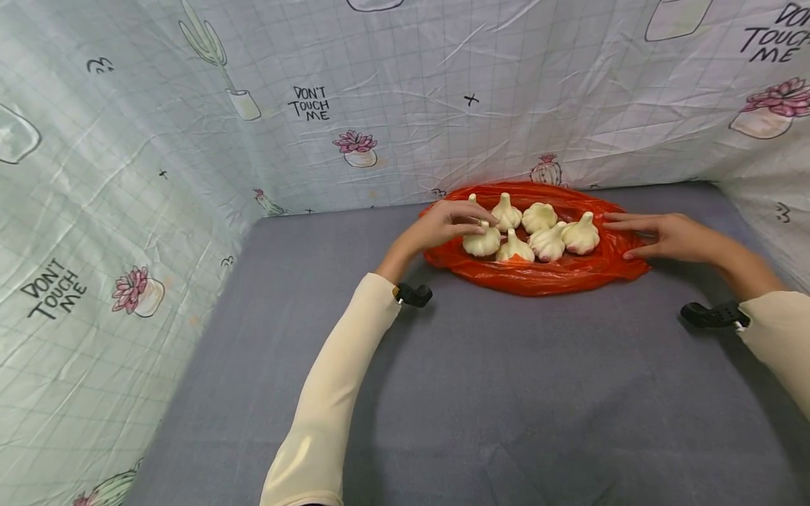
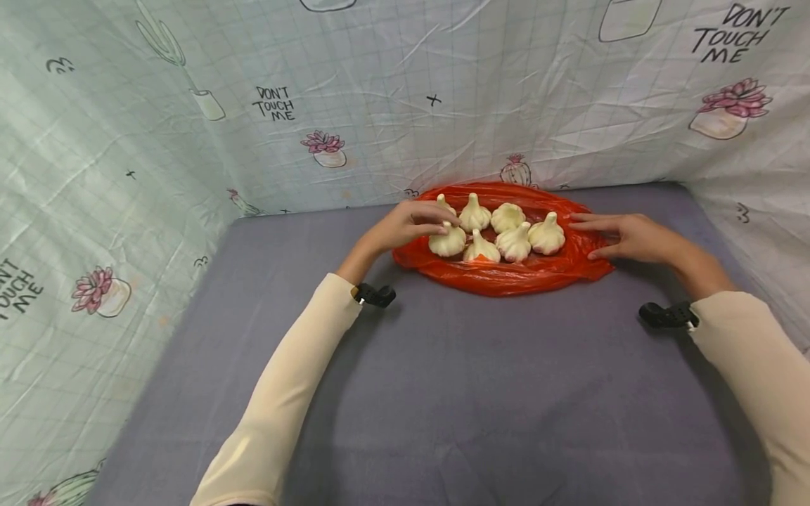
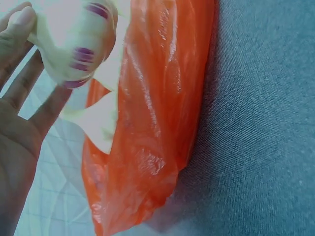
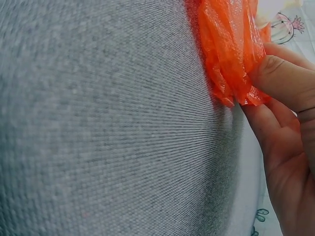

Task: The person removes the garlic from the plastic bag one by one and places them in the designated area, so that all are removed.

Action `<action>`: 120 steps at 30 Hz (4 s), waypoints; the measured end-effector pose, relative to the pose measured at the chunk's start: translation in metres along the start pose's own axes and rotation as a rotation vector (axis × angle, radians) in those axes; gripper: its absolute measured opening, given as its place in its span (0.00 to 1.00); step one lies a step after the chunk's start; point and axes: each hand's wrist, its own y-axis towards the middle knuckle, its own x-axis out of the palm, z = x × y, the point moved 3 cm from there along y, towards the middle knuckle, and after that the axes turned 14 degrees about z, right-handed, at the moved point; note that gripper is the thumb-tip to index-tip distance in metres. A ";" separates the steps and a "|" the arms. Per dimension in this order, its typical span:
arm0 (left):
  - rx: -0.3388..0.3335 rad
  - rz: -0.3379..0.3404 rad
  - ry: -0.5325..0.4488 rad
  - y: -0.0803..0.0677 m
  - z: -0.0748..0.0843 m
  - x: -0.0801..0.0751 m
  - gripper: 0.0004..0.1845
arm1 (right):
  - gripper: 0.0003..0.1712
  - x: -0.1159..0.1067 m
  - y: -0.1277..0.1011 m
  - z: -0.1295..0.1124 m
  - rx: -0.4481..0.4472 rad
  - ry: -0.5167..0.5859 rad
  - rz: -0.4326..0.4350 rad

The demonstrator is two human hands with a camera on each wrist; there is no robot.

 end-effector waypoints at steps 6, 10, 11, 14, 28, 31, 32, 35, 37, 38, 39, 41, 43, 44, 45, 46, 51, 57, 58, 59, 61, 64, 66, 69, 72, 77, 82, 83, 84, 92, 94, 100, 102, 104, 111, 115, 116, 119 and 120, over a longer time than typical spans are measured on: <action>0.069 0.032 -0.021 -0.010 0.010 -0.008 0.13 | 0.39 -0.001 0.001 -0.003 0.023 -0.008 -0.015; 0.056 0.069 -0.018 -0.017 0.011 -0.012 0.13 | 0.38 -0.001 0.003 -0.003 0.036 -0.017 -0.025; 0.047 0.082 -0.021 -0.019 0.011 -0.013 0.13 | 0.38 -0.001 0.003 -0.003 0.035 -0.023 -0.023; 0.010 0.119 -0.032 -0.025 0.012 -0.017 0.13 | 0.38 -0.001 0.003 -0.003 0.039 -0.032 -0.023; -0.002 0.269 -0.020 -0.053 0.020 -0.043 0.12 | 0.37 -0.002 0.001 -0.001 0.120 -0.007 -0.053; -0.035 0.284 0.013 -0.059 0.019 -0.048 0.11 | 0.37 -0.002 0.002 -0.002 0.135 -0.002 -0.061; -0.044 0.287 0.025 -0.061 0.019 -0.050 0.11 | 0.37 -0.002 0.002 -0.003 0.140 0.000 -0.064; -0.056 0.288 0.062 -0.067 0.019 -0.054 0.11 | 0.36 -0.002 0.002 -0.003 0.138 0.005 -0.062; -0.068 0.285 0.082 -0.071 0.020 -0.057 0.11 | 0.36 -0.002 0.002 -0.003 0.135 0.010 -0.060; -0.077 0.286 0.094 -0.073 0.020 -0.059 0.11 | 0.36 -0.002 0.003 -0.003 0.133 0.017 -0.059; -0.087 0.286 0.099 -0.076 0.021 -0.061 0.11 | 0.37 -0.002 0.003 -0.003 0.133 0.025 -0.060; -0.107 0.291 0.104 -0.080 0.020 -0.065 0.12 | 0.37 -0.002 0.004 -0.003 0.139 0.042 -0.068; -0.116 0.301 0.112 -0.084 0.019 -0.070 0.12 | 0.36 -0.002 0.006 -0.002 0.145 0.059 -0.077; -0.121 0.305 0.117 -0.086 0.019 -0.072 0.12 | 0.36 -0.003 0.007 -0.002 0.153 0.063 -0.085; -0.122 0.308 0.120 -0.088 0.018 -0.074 0.12 | 0.36 -0.003 0.008 -0.001 0.158 0.067 -0.090; -0.122 0.310 0.125 -0.089 0.017 -0.076 0.12 | 0.36 -0.003 0.008 -0.002 0.160 0.067 -0.091; -0.120 0.311 0.134 -0.098 0.015 -0.084 0.12 | 0.34 -0.003 0.008 -0.002 0.163 0.072 -0.085; -0.134 0.320 0.119 -0.107 0.012 -0.090 0.12 | 0.34 -0.001 0.007 -0.004 0.160 0.079 -0.081; -0.137 0.321 0.116 -0.109 0.012 -0.091 0.12 | 0.35 -0.001 0.007 -0.004 0.161 0.076 -0.082; -0.139 0.323 0.114 -0.110 0.011 -0.092 0.12 | 0.35 -0.001 0.008 -0.005 0.160 0.072 -0.082; -0.139 0.325 0.111 -0.112 0.011 -0.093 0.12 | 0.35 -0.001 0.008 -0.005 0.164 0.062 -0.083; -0.137 0.326 0.109 -0.115 0.010 -0.096 0.12 | 0.35 -0.001 0.008 -0.005 0.181 0.056 -0.096; -0.138 0.329 0.115 -0.117 0.010 -0.098 0.12 | 0.35 -0.001 0.007 -0.006 0.195 0.055 -0.103; -0.148 0.334 0.119 -0.120 0.020 -0.099 0.12 | 0.34 -0.002 0.006 -0.007 0.194 0.049 -0.101; -0.156 0.346 0.124 -0.123 0.031 -0.101 0.12 | 0.33 -0.001 0.006 -0.008 0.177 0.051 -0.088; -0.151 0.368 0.149 -0.127 0.034 -0.105 0.11 | 0.33 -0.002 0.005 -0.009 0.156 0.052 -0.075; -0.139 0.386 0.209 -0.131 0.034 -0.111 0.11 | 0.34 -0.002 0.005 -0.010 0.149 0.040 -0.076; -0.142 0.388 0.222 -0.132 0.034 -0.113 0.11 | 0.34 -0.002 0.005 -0.010 0.151 0.037 -0.078; -0.148 0.390 0.230 -0.132 0.034 -0.114 0.11 | 0.34 -0.002 0.006 -0.010 0.153 0.036 -0.082; -0.154 0.414 0.300 -0.135 0.028 -0.131 0.11 | 0.33 -0.002 0.007 -0.011 0.155 0.015 -0.079; -0.156 0.419 0.318 -0.137 0.020 -0.136 0.11 | 0.33 -0.001 0.007 -0.011 0.148 0.013 -0.075; -0.196 0.431 0.361 -0.141 -0.003 -0.155 0.12 | 0.33 -0.001 0.007 -0.012 0.138 0.014 -0.071; -0.202 0.432 0.376 -0.141 -0.004 -0.161 0.12 | 0.33 -0.001 0.007 -0.013 0.136 0.015 -0.072; -0.207 0.430 0.391 -0.141 -0.004 -0.166 0.12 | 0.34 -0.001 0.007 -0.014 0.136 0.018 -0.075; -0.242 0.419 0.446 -0.144 -0.004 -0.182 0.13 | 0.35 -0.002 0.006 -0.015 0.161 0.037 -0.087; -0.272 0.417 0.476 -0.147 -0.007 -0.191 0.13 | 0.35 -0.002 0.006 -0.013 0.160 0.038 -0.090; -0.279 0.417 0.481 -0.148 -0.008 -0.193 0.13 | 0.35 -0.002 0.006 -0.012 0.162 0.039 -0.093; -0.291 0.424 0.493 -0.150 -0.010 -0.199 0.13 | 0.35 -0.002 0.006 -0.011 0.171 0.040 -0.100; -0.298 0.430 0.490 -0.151 -0.011 -0.201 0.13 | 0.35 -0.002 0.006 -0.011 0.171 0.038 -0.101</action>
